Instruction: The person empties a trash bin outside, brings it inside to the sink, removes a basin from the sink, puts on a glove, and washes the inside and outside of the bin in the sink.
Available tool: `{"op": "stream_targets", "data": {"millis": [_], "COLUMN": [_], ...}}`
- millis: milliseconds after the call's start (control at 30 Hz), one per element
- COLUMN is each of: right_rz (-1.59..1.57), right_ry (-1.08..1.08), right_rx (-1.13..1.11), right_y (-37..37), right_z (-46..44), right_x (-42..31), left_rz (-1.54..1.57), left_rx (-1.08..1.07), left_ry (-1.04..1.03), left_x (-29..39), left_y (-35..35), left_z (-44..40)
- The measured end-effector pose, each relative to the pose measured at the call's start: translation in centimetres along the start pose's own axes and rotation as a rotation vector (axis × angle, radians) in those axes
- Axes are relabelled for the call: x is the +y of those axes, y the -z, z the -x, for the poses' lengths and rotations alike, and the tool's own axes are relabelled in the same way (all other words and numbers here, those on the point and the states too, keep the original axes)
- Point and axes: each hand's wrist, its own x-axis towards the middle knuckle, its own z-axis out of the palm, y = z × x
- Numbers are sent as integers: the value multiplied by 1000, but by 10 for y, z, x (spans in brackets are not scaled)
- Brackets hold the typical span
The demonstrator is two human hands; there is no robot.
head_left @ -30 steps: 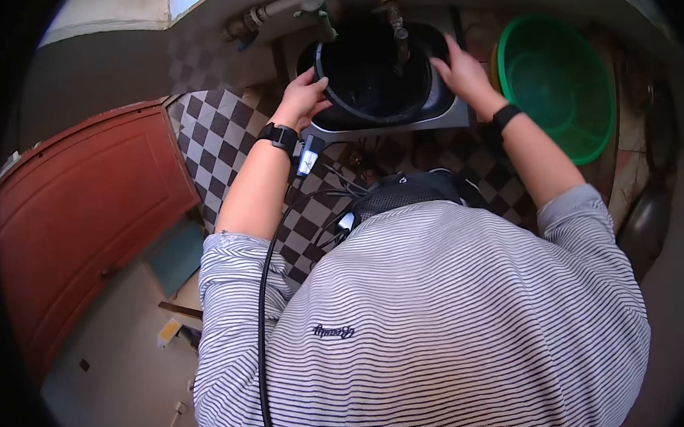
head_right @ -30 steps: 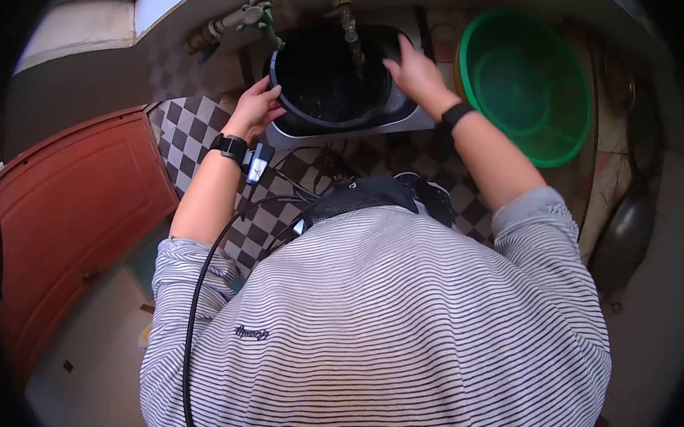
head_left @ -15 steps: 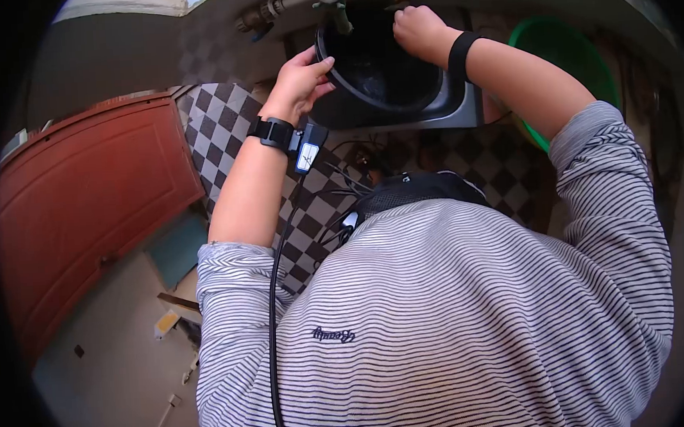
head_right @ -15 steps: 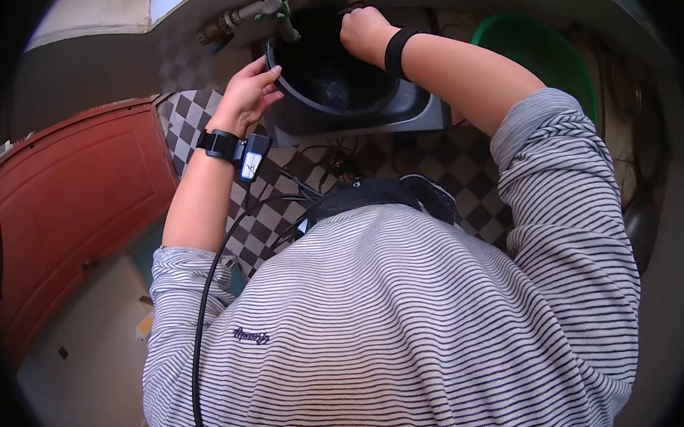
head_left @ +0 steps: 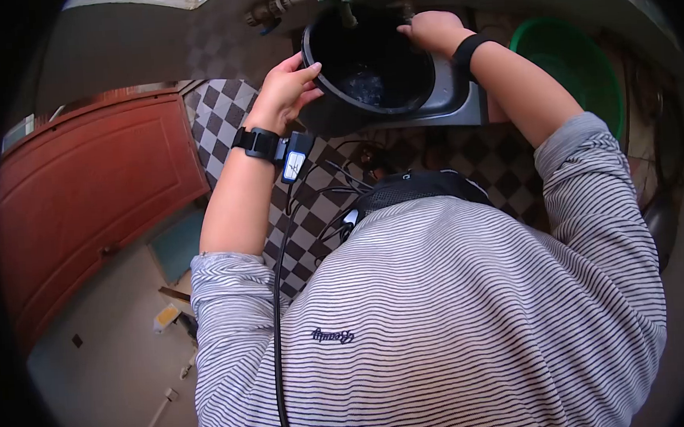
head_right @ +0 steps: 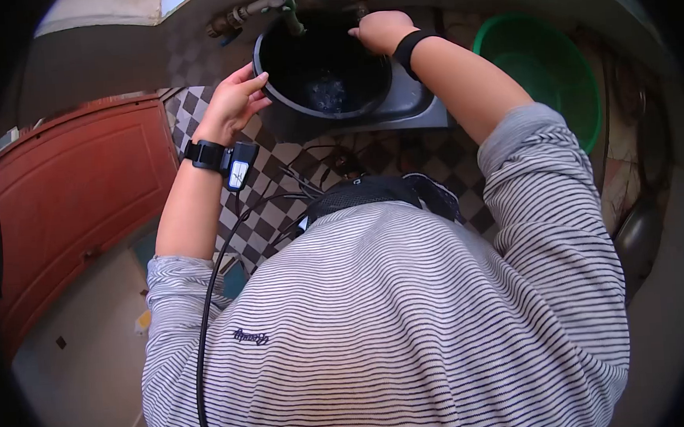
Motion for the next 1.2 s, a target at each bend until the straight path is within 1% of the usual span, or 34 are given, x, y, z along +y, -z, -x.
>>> {"op": "stream_targets", "data": {"millis": [67,100,133,167,200,233,267,333,367,433,467,533,567,600,667,800,900,1000,1067,1100,1167,1200], "right_rz": [-300,-476,-527,-641,-894,-1317,-1537,-1719,-1735,-1834,-1846,-1863,-1877,-1884,-1894,-1900,-1894,-1919,-1941,-1940,-1983,-1982], "right_ry": [-48,-193,-181,-277,-373,-489,-371,-599,-616,-663,-671,-655,-700,-699,-704,-734,-763,-779,-773,-772,-802,-801], "right_rx": [-46,-153,-148,-271,-273,-341,-77,-51,-43,-200,-195,-387,-414,-414,-502,-579,-625,-618,-675,-678,-769,-769], "right_y": [7,-3,-26,-47,-65,-75,-135,-99,-104,-106,-113,-128,-136,-141,-153,-167,-174,-177,-180,-182,-184,-182], "right_z": [21,31,39,46,61,78,67,87,86,82,77,64,57,55,50,43,40,38,35,35,34,36], "right_x": [11,14,17,17,8,-8,-9,-44,-53,-61,-63,-62,-68,-66,-70,-71,-74,-74,-73,-73,-74,-76], "left_rz": [-3,-8,-10,-11,2,13,8,24,7,69,57,109,101,94,119,145,155,192,244,245,237,237], "left_rx": [-16,-4,7,7,-11,-33,-46,-120,-133,-81,-87,-21,11,12,-40,-27,33,87,36,38,97,98], "left_ry": [9,17,22,23,13,6,11,32,43,43,49,-11,-15,-14,43,77,97,81,82,82,53,52], "left_x": [3,2,0,2,6,9,16,25,25,32,30,33,30,30,26,20,15,12,13,14,15,18], "left_y": [0,0,6,4,-2,-7,-9,-14,-14,-14,-14,-16,-14,-14,-8,-3,-2,-4,-4,-6,-12,-14], "left_z": [1,1,4,8,13,18,23,27,29,31,28,24,18,13,4,-6,-10,-15,-22,-23,-26,-25]}}
